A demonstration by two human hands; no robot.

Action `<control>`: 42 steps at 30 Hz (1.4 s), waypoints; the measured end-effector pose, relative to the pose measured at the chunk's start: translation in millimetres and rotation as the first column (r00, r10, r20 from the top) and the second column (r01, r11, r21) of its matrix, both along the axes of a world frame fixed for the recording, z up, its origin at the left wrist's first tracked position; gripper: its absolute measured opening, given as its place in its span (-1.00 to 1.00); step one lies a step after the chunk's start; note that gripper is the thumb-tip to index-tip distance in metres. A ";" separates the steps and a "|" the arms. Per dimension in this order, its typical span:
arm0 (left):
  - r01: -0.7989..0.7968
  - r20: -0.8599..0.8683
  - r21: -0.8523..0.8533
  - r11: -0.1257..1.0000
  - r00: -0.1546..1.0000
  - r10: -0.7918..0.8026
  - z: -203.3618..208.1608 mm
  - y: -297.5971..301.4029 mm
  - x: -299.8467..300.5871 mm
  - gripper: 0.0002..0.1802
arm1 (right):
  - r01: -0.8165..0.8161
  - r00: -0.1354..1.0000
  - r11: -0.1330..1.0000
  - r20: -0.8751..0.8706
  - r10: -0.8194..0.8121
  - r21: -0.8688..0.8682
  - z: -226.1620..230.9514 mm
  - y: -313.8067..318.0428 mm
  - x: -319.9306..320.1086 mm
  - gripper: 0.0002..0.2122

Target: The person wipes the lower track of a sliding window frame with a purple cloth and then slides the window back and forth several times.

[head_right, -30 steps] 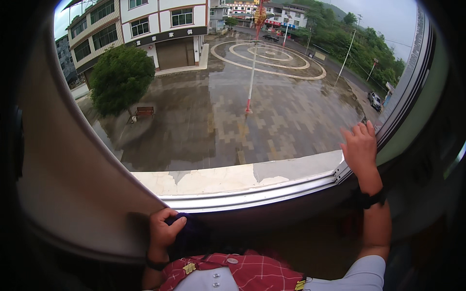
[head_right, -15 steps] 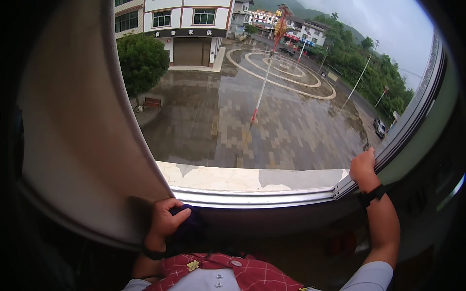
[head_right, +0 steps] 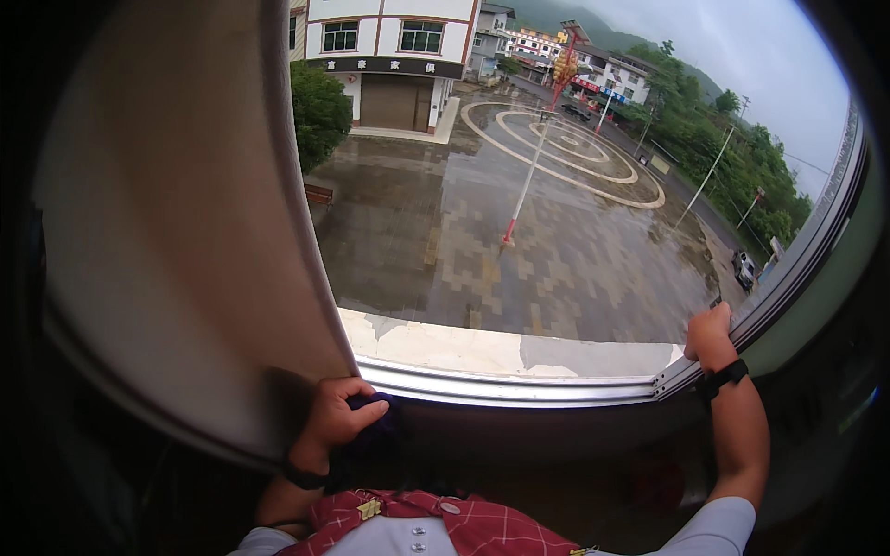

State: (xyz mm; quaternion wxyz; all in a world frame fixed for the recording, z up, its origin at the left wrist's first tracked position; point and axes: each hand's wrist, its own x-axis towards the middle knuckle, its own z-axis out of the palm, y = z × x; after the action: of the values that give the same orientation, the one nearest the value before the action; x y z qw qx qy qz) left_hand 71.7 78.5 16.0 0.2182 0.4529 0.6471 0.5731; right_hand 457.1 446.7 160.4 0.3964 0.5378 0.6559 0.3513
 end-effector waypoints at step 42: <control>0.091 0.025 -0.050 0.995 0.996 -0.090 10.5 -2.6 -7.3 -0.81 | -0.290 0.956 0.942 -0.007 0.293 -0.166 -9.5 -49.8 -27.2 -0.72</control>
State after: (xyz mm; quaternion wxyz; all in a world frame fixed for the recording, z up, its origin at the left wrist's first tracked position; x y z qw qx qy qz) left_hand 64.4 76.0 26.5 0.2628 0.4695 0.6379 0.5509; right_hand 429.9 396.9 150.9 0.3893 0.3968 0.7515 0.3553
